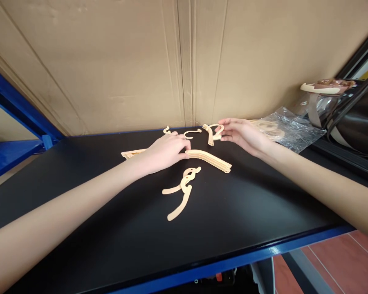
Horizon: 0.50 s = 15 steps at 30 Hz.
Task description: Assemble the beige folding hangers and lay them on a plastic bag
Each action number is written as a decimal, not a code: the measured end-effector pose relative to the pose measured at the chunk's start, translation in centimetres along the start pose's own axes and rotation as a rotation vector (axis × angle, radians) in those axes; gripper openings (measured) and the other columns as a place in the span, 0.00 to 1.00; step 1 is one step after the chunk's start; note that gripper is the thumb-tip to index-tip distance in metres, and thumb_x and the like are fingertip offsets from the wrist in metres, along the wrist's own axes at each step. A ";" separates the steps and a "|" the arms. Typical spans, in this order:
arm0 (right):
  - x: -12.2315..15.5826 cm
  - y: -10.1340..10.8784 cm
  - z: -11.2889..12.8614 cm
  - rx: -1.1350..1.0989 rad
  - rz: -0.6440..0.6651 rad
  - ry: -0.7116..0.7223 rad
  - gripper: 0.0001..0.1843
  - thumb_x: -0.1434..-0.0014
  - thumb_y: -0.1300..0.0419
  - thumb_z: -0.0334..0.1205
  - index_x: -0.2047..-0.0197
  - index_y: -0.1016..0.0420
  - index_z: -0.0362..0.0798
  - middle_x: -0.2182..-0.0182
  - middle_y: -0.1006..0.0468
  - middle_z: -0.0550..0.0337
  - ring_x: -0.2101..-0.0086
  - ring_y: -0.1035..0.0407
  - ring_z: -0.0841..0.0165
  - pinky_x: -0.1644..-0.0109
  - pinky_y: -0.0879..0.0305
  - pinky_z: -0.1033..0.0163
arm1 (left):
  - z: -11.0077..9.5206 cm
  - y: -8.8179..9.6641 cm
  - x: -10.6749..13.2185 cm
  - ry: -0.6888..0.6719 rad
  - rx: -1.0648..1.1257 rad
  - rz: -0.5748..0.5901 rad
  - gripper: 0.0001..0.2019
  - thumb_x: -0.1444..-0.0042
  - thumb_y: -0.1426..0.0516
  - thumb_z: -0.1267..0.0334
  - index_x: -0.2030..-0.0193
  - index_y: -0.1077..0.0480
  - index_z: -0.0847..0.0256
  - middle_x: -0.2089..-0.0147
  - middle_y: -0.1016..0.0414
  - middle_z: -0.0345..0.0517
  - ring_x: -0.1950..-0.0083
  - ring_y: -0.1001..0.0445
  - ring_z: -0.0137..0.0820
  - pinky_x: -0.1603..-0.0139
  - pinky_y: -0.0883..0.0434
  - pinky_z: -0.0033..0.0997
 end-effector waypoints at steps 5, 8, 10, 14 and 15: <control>-0.1 0.7 0.2 -0.077 -0.009 -0.007 0.06 0.41 0.44 0.36 0.60 0.29 0.46 0.63 0.22 0.57 0.67 0.29 0.71 0.66 0.31 0.66 | 0.3 1.7 0.1 0.161 0.525 -0.034 0.09 0.41 0.44 0.58 0.58 0.26 0.57 0.55 0.22 0.40 0.53 0.26 0.34 0.51 0.32 0.32; 0.3 0.4 0.6 -0.058 -0.024 0.014 0.11 0.46 0.38 0.33 0.57 0.28 0.46 0.63 0.23 0.60 0.68 0.30 0.74 0.69 0.33 0.69 | 0.2 2.6 0.6 0.132 0.798 0.038 0.10 0.41 0.46 0.62 0.56 0.27 0.56 0.48 0.23 0.39 0.46 0.26 0.33 0.48 0.31 0.31; 0.8 -0.1 0.7 -0.046 0.001 0.030 0.13 0.46 0.37 0.34 0.56 0.27 0.46 0.62 0.22 0.60 0.67 0.29 0.75 0.66 0.31 0.69 | 0.3 2.7 1.1 0.136 0.921 0.062 0.13 0.38 0.52 0.63 0.54 0.28 0.57 0.44 0.24 0.42 0.44 0.26 0.35 0.47 0.28 0.33; 1.8 -1.3 0.6 -0.013 0.117 0.065 0.26 0.47 0.35 0.34 0.45 0.32 0.50 0.63 0.23 0.62 0.63 0.27 0.71 0.65 0.28 0.67 | 0.3 2.0 2.5 0.264 1.014 0.088 0.18 0.36 0.58 0.64 0.51 0.30 0.58 0.43 0.25 0.47 0.45 0.25 0.37 0.47 0.26 0.38; 2.0 -1.6 0.4 -0.008 0.138 0.061 0.31 0.48 0.34 0.33 0.41 0.36 0.51 0.63 0.23 0.62 0.63 0.26 0.70 0.67 0.29 0.66 | 0.1 1.7 2.9 0.279 1.063 0.103 0.16 0.36 0.56 0.64 0.52 0.30 0.58 0.45 0.25 0.48 0.46 0.25 0.37 0.46 0.26 0.39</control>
Point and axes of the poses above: each hand's wrist, its own x-axis away from the middle knuckle, its own y-axis out of the back of the hand, z = x × y, the point moved 2 cm from there along -x, towards the middle knuckle
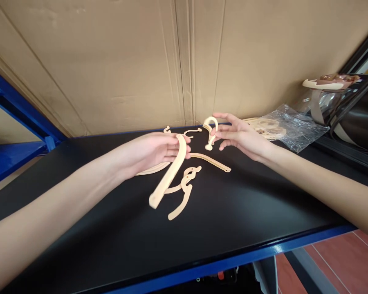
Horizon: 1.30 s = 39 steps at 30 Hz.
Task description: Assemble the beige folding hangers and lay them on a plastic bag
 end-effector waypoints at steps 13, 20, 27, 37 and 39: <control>1.4 -2.8 -1.3 -0.097 0.171 -0.174 0.06 0.40 0.39 0.37 0.60 0.33 0.47 0.68 0.19 0.57 0.66 0.25 0.71 0.65 0.33 0.68 | 2.3 -4.0 3.8 -0.129 -0.283 -0.255 0.18 0.31 0.60 0.53 0.55 0.33 0.57 0.76 0.41 0.34 0.76 0.40 0.27 0.73 0.39 0.28; 1.4 -2.7 -1.8 -0.080 0.128 -0.178 0.10 0.45 0.34 0.37 0.60 0.27 0.46 0.69 0.21 0.61 0.68 0.27 0.73 0.64 0.30 0.67 | 2.9 -5.0 4.0 -0.270 -0.516 -0.241 0.15 0.30 0.62 0.54 0.59 0.39 0.56 0.79 0.38 0.32 0.78 0.36 0.29 0.76 0.41 0.29; 1.1 -2.2 -2.2 -0.018 0.185 -0.135 0.12 0.46 0.32 0.41 0.60 0.20 0.45 0.69 0.21 0.61 0.68 0.28 0.75 0.60 0.30 0.69 | 3.3 -4.9 4.0 -0.299 -0.540 -0.361 0.20 0.30 0.62 0.54 0.65 0.35 0.57 0.78 0.38 0.33 0.76 0.35 0.28 0.73 0.40 0.28; 1.8 -3.0 -1.5 -0.175 0.278 -0.169 0.11 0.39 0.38 0.37 0.53 0.26 0.46 0.65 0.19 0.59 0.66 0.22 0.71 0.60 0.25 0.68 | 3.3 -5.9 4.3 -0.329 -0.587 -0.288 0.13 0.30 0.58 0.61 0.61 0.36 0.58 0.69 0.34 0.37 0.66 0.34 0.31 0.67 0.37 0.31; 1.7 -2.9 -1.6 -0.201 0.264 -0.179 0.13 0.38 0.39 0.36 0.50 0.27 0.45 0.66 0.18 0.59 0.66 0.22 0.71 0.59 0.24 0.68 | 3.5 -6.1 4.3 -0.344 -0.578 -0.266 0.13 0.30 0.58 0.61 0.57 0.35 0.58 0.67 0.32 0.39 0.65 0.34 0.32 0.65 0.36 0.33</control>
Point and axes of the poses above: each hand's wrist, its own x-axis away from the middle knuckle, its own y-axis out of the back of the hand, z = x × y, the point moved 2 cm from there along -x, towards the middle knuckle
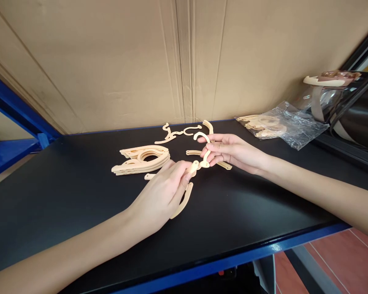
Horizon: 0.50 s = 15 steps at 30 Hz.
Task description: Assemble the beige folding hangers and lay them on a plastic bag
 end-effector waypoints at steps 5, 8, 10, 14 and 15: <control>-0.1 0.1 -0.1 -0.045 -0.046 -0.024 0.15 0.39 0.38 0.35 0.48 0.26 0.45 0.66 0.17 0.59 0.67 0.22 0.74 0.59 0.23 0.70 | 0.0 -0.4 0.0 -0.099 -0.052 -0.053 0.10 0.31 0.56 0.64 0.53 0.36 0.61 0.66 0.31 0.41 0.66 0.34 0.33 0.65 0.36 0.34; 0.0 0.0 -0.2 -0.046 -0.024 -0.058 0.15 0.40 0.37 0.36 0.49 0.25 0.44 0.65 0.17 0.58 0.67 0.22 0.73 0.59 0.23 0.69 | 0.0 -0.4 -0.1 -0.123 -0.099 -0.060 0.08 0.32 0.54 0.67 0.53 0.36 0.62 0.65 0.29 0.41 0.66 0.32 0.33 0.64 0.36 0.34; 0.0 -0.1 -0.2 -0.039 -0.024 -0.076 0.14 0.40 0.37 0.36 0.50 0.24 0.44 0.65 0.17 0.57 0.68 0.22 0.73 0.60 0.23 0.70 | 0.1 -0.4 -0.2 -0.140 -0.120 -0.061 0.08 0.32 0.54 0.67 0.52 0.36 0.61 0.64 0.28 0.41 0.65 0.31 0.32 0.62 0.35 0.34; 0.0 0.0 -0.3 -0.036 -0.034 -0.101 0.14 0.42 0.35 0.36 0.52 0.24 0.43 0.66 0.17 0.57 0.69 0.21 0.73 0.61 0.23 0.71 | 0.2 -0.3 -0.3 -0.158 -0.145 -0.038 0.08 0.32 0.54 0.68 0.52 0.36 0.61 0.62 0.26 0.42 0.63 0.29 0.32 0.59 0.35 0.35; -0.1 0.0 -0.4 -0.037 -0.031 -0.106 0.14 0.42 0.35 0.37 0.53 0.24 0.43 0.66 0.17 0.56 0.69 0.21 0.73 0.61 0.23 0.71 | 0.2 -0.4 -0.4 -0.156 -0.143 -0.026 0.08 0.32 0.54 0.68 0.52 0.36 0.61 0.62 0.26 0.42 0.63 0.29 0.32 0.59 0.35 0.35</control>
Point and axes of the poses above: each hand's wrist, its own x-axis away from the middle knuckle, its own y-axis out of the back of the hand, z = x × y, the point moved 2 cm from there along -x, towards the middle knuckle
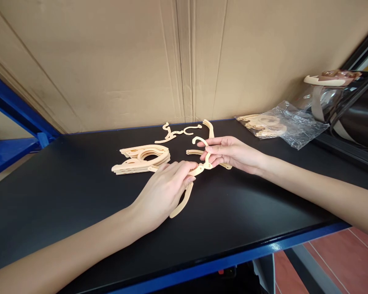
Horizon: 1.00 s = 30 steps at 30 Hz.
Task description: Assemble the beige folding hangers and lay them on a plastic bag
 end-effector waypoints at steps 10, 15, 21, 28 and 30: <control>0.2 -0.2 -0.4 0.154 -0.129 0.030 0.15 0.44 0.33 0.44 0.58 0.28 0.44 0.69 0.17 0.55 0.69 0.21 0.69 0.59 0.22 0.65 | 0.4 -0.6 0.1 -0.054 -0.028 -0.002 0.10 0.31 0.55 0.68 0.51 0.35 0.62 0.61 0.26 0.45 0.63 0.30 0.33 0.63 0.34 0.33; 0.7 -0.7 0.1 0.278 -0.186 0.132 0.15 0.43 0.34 0.46 0.59 0.29 0.45 0.73 0.18 0.57 0.71 0.21 0.68 0.61 0.23 0.64 | 0.1 -0.6 0.2 -0.192 -0.190 -0.085 0.12 0.31 0.57 0.69 0.48 0.35 0.65 0.67 0.28 0.42 0.68 0.32 0.32 0.67 0.35 0.31; 0.8 -0.8 0.1 0.281 -0.202 0.131 0.16 0.44 0.34 0.48 0.61 0.29 0.45 0.74 0.18 0.57 0.73 0.22 0.68 0.62 0.23 0.64 | 0.1 -0.8 0.3 -0.271 -0.333 -0.110 0.13 0.31 0.56 0.70 0.47 0.35 0.66 0.69 0.30 0.42 0.68 0.31 0.32 0.69 0.37 0.30; 0.6 -0.7 -0.4 0.207 -0.209 0.058 0.15 0.46 0.32 0.47 0.63 0.28 0.45 0.74 0.18 0.58 0.73 0.22 0.69 0.63 0.24 0.65 | 0.4 -0.4 0.3 -0.340 -0.405 -0.042 0.28 0.38 0.59 0.81 0.33 0.47 0.60 0.68 0.32 0.40 0.67 0.33 0.32 0.65 0.37 0.31; 0.5 -0.7 -0.5 0.207 -0.206 0.064 0.15 0.46 0.32 0.47 0.64 0.28 0.45 0.75 0.19 0.59 0.73 0.22 0.70 0.63 0.24 0.65 | 0.4 -0.5 0.3 -0.352 -0.432 -0.020 0.30 0.40 0.58 0.82 0.33 0.46 0.59 0.66 0.31 0.41 0.67 0.34 0.33 0.65 0.37 0.31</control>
Point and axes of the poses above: each hand's wrist, its own x-axis away from the middle knuckle, its own y-axis out of the back of the hand, z = x × y, the point moved 2 cm from there along -x, towards the middle knuckle
